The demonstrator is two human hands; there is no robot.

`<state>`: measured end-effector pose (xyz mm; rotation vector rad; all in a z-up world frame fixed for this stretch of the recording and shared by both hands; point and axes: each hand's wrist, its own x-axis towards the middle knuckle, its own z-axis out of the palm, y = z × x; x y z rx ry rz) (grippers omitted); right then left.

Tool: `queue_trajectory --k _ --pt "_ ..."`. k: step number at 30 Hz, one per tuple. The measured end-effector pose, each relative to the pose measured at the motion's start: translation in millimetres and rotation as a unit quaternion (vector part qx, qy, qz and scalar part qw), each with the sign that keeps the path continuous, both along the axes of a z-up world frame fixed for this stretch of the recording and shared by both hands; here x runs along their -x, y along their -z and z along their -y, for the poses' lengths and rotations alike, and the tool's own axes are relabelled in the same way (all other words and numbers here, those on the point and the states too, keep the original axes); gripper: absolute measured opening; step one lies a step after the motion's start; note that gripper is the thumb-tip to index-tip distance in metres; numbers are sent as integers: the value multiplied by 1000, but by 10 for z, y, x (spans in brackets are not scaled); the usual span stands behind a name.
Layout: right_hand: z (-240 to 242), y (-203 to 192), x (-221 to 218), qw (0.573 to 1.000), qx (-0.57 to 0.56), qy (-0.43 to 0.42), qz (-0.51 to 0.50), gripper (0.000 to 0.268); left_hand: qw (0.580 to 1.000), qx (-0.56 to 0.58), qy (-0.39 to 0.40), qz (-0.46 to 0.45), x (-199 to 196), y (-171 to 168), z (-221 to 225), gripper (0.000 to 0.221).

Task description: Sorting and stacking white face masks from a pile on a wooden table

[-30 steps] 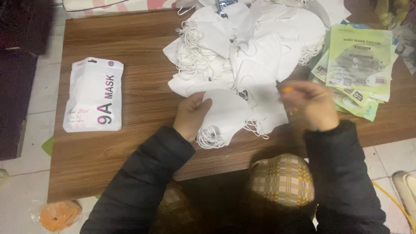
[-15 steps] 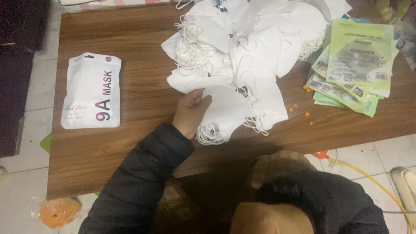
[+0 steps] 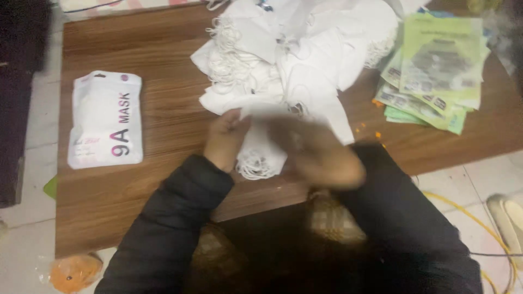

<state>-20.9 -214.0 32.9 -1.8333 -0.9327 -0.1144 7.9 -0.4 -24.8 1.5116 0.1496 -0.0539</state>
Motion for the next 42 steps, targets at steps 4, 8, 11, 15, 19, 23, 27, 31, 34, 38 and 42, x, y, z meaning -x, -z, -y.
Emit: queue_trajectory --k 4,8,11,15,19,23,27,31,34,38,42 --pt "80 592 -1287 946 143 264 126 35 1000 4 -23 -19 -27 -3 -8 31" --pt "266 1083 -1723 806 450 383 -35 78 999 20 -26 -21 25 -120 -14 27" --pt "335 1279 -1825 784 483 386 -46 92 999 25 -27 -9 -37 5 -35 25" --pt "328 1477 -1847 780 454 429 36 82 998 38 -52 4 -76 140 -29 24" --pt "332 1590 -1779 768 394 485 144 32 999 23 -48 -9 -10 50 28 24" --pt "294 1277 -1642 822 384 412 89 17 999 -5 -45 -19 81 -69 75 24" --pt "257 957 -1536 870 339 355 47 12 997 -44 -46 -44 101 -85 25 22" --pt "598 577 -1361 931 161 327 25 25 996 29 -82 -36 19 301 -85 26" --pt "724 285 -1170 955 36 293 20 11 996 47 -64 -45 7 382 -118 29" --pt "587 361 -946 983 -34 140 -112 20 985 127 -117 -21 74 349 51 27" --pt "181 623 -720 964 -37 103 -243 32 990 133 -48 -12 174 142 127 23"
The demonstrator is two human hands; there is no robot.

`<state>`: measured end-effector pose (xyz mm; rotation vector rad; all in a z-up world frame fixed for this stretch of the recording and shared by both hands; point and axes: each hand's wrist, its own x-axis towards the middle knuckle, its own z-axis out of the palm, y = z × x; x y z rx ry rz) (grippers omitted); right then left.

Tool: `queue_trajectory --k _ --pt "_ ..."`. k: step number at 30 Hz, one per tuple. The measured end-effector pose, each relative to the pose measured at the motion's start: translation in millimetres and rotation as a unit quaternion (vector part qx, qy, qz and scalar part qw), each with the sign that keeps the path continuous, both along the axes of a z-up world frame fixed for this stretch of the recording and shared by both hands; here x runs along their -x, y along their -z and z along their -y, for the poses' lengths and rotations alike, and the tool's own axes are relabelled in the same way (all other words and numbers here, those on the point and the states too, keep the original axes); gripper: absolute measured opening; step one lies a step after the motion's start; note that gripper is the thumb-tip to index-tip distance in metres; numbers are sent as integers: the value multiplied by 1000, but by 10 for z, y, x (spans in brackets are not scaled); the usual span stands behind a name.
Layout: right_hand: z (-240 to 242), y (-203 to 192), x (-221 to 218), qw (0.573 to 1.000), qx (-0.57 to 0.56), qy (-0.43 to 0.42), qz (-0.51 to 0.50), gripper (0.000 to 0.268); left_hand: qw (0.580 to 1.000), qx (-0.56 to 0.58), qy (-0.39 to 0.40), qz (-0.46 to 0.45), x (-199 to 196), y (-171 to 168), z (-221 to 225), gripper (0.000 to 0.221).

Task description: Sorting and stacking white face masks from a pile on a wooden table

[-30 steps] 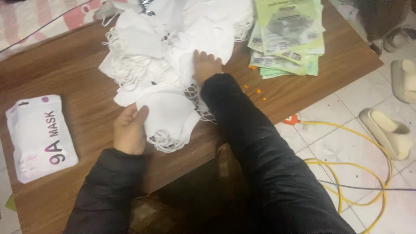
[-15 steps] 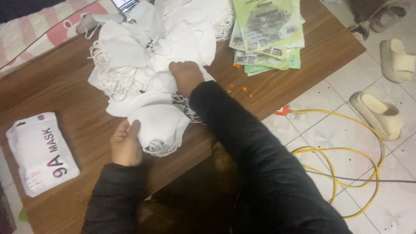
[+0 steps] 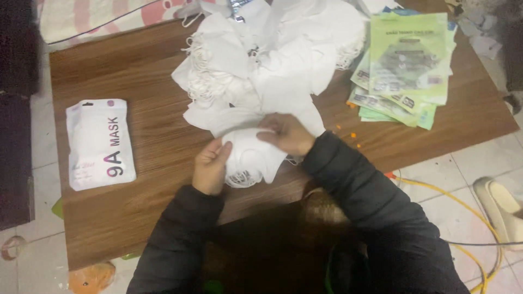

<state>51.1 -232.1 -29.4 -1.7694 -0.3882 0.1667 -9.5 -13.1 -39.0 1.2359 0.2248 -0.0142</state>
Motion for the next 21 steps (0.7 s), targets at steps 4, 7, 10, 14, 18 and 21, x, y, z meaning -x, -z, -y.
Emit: queue_trajectory --k 4,7,10,14,18,21 --pt "-183 46 17 998 54 -3 23 29 1000 17 9 8 4 171 48 28" --pt "-57 -8 -21 994 77 -28 71 25 1000 -10 1 17 23 156 -20 23" --pt "481 -298 71 982 171 -75 22 18 1000 -25 -7 15 52 -29 -108 21" --pt "1335 -186 281 904 401 -80 -122 25 1000 -13 -12 -11 22 -30 -176 22" --pt "2044 592 129 837 497 -97 -208 37 1000 1 -7 -18 -27 147 -126 20" --pt "1943 480 -5 865 467 -68 -171 36 1000 3 1 -16 -5 47 -74 19"
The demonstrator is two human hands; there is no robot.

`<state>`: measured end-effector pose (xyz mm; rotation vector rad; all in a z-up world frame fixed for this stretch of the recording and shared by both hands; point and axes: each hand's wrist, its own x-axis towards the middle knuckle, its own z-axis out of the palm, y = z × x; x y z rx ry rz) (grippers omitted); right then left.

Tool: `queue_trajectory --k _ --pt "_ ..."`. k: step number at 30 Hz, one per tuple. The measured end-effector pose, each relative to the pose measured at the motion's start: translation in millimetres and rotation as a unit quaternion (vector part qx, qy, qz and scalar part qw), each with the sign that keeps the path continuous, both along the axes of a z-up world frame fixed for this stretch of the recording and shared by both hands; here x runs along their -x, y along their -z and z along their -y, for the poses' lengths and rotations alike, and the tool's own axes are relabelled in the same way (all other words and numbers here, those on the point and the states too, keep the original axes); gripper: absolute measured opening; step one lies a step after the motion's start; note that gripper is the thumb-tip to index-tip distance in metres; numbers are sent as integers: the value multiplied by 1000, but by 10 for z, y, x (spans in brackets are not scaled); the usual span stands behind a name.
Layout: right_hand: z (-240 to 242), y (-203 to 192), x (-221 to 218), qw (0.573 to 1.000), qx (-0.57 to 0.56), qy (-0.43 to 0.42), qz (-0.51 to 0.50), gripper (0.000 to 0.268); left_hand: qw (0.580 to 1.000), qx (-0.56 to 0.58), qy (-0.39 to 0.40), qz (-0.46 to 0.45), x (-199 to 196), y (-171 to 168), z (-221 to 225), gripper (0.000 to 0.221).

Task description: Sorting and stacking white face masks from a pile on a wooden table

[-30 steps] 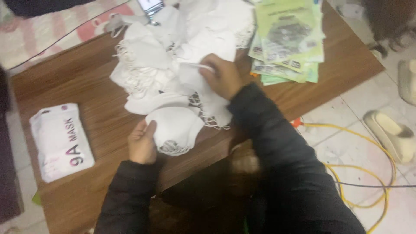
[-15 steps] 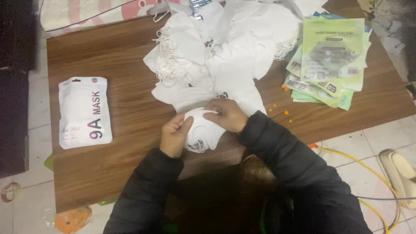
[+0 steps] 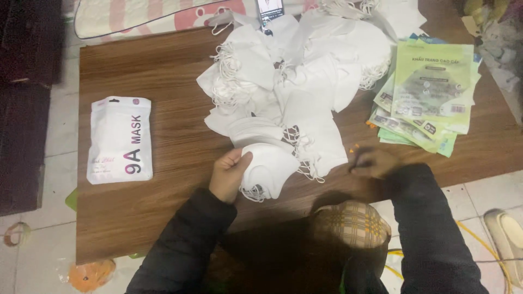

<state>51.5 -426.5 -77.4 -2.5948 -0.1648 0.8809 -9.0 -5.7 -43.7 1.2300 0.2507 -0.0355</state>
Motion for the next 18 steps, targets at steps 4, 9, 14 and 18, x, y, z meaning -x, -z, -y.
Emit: queue_trajectory --k 4,9,14,18 --pt "-27 280 -448 998 8 11 62 37 1000 -4 -4 -1 -15 76 -35 21" --pt "126 659 -737 966 92 118 212 23 1000 -21 -4 -14 5 -29 -60 22" --pt "-345 335 -458 971 -10 86 223 23 1000 -3 -8 -16 -12 34 -41 22" --pt "20 916 -789 971 13 136 196 27 1000 17 -15 -20 -54 217 -68 22"
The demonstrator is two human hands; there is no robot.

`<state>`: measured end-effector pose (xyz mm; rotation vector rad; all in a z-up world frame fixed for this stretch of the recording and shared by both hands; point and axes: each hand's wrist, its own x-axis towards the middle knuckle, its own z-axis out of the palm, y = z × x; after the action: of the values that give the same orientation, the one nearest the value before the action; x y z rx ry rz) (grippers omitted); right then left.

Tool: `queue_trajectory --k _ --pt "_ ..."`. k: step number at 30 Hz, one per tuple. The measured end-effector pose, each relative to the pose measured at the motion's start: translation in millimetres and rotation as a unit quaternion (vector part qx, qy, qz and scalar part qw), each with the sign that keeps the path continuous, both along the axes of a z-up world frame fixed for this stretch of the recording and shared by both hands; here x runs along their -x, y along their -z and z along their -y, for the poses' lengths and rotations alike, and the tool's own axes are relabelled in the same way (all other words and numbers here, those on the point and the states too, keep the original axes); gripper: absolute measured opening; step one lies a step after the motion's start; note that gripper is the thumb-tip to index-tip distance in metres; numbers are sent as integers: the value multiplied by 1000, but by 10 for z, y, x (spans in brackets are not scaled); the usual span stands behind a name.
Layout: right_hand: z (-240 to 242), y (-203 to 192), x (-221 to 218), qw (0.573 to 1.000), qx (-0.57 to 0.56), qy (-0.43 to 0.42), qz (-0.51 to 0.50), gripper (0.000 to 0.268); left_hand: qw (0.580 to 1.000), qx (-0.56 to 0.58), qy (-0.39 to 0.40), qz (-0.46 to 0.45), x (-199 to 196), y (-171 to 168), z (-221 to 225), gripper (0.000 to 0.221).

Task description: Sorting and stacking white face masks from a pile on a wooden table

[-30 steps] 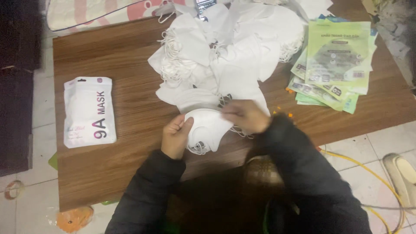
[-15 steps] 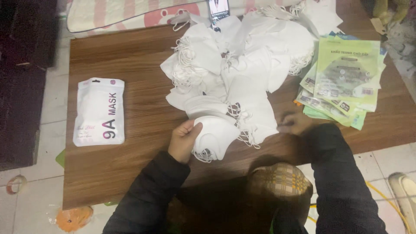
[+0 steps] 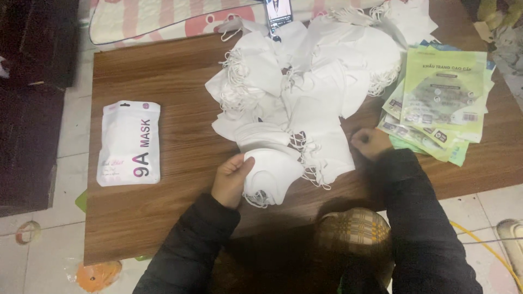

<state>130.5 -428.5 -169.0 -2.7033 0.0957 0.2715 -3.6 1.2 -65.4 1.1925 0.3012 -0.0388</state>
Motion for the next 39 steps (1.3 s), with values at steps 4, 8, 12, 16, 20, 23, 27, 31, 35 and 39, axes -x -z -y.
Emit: queue_trajectory --k 4,8,12,16,20,23,27,31,35,39 --pt "45 -156 -42 998 31 17 42 30 999 -14 -19 -31 33 -339 -38 19" --pt "-590 -600 145 994 -78 -32 62 24 998 -4 -45 -35 22 -495 -129 21" --pt "-1356 -1059 319 966 -177 -168 88 28 993 13 -118 -2 -180 -575 -468 23" --pt "-1997 -1232 478 937 -275 -204 69 45 978 74 -195 22 -128 -848 -699 25" --pt "-2228 -741 379 961 -161 -225 22 104 972 94 -214 15 -113 -766 -860 29" --pt "-2434 -1063 378 969 -72 -237 24 121 972 99 -210 20 -169 -522 -998 25" --pt "-2554 -1044 244 966 -46 -255 -24 151 971 94 -217 19 -109 -706 -893 28" --pt "-2591 -847 55 962 -59 -258 -63 162 972 95 -214 14 -74 -799 -855 27" --pt "-2639 -886 87 962 -47 -237 -124 152 971 97 -218 4 -97 -773 -834 27" --pt "-2665 -630 27 961 -16 -253 -111 126 967 91 -237 19 -84 -741 -735 24"
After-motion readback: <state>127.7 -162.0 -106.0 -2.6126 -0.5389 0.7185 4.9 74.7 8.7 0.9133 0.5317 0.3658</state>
